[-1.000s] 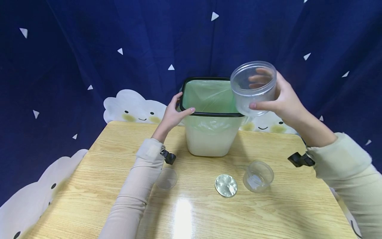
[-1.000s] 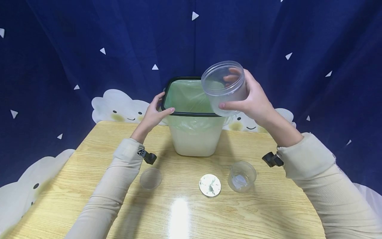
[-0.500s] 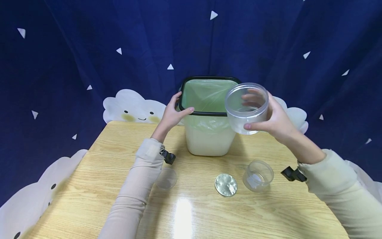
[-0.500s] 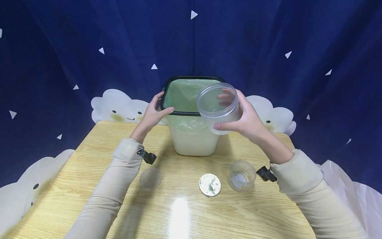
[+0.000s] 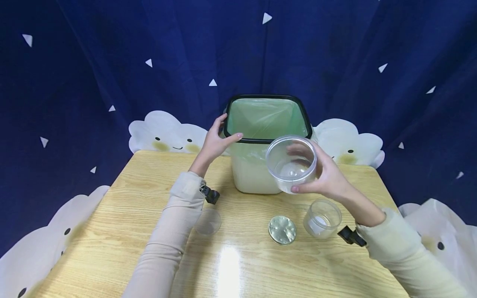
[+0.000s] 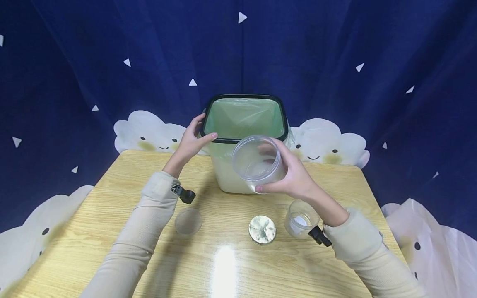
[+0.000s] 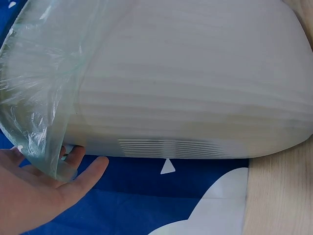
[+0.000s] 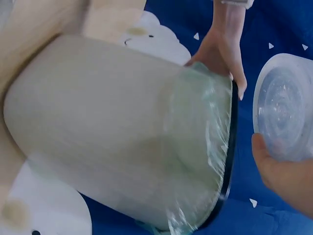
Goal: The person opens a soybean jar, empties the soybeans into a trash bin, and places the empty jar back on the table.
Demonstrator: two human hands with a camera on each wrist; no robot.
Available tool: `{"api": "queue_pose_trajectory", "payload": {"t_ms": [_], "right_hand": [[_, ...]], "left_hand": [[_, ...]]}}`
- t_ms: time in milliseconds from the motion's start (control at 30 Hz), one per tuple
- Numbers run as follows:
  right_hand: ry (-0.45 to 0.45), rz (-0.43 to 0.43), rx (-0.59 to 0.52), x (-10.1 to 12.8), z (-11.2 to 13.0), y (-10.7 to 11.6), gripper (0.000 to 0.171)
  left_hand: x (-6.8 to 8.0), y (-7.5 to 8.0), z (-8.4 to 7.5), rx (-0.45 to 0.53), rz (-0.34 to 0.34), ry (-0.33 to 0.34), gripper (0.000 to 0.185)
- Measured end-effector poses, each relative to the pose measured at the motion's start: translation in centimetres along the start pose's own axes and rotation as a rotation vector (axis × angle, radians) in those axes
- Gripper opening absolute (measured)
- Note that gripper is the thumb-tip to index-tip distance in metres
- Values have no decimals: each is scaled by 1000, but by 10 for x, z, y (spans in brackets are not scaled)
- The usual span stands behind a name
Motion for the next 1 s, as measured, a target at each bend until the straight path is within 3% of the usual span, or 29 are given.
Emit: {"api": "queue_pose_trajectory", "payload": {"t_ms": [767,1000], "right_hand": [[-148,36,79,52,-59,-38,96],[-261,14,55,62,-82,-50,95]], "left_hand": [[-1,1,0,-13,-10,-12,81],[-1,1,0,-6,-9,-3,81]]}}
Point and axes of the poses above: each hand's wrist, its own x-axis away from the middle knuckle, its own y-axis out of the back of the hand, z = x × y, the point moved 4 cm from there along -x, towards the middle knuckle, and after that the axes turned 7 degrees about y, right-handed, at the moved point
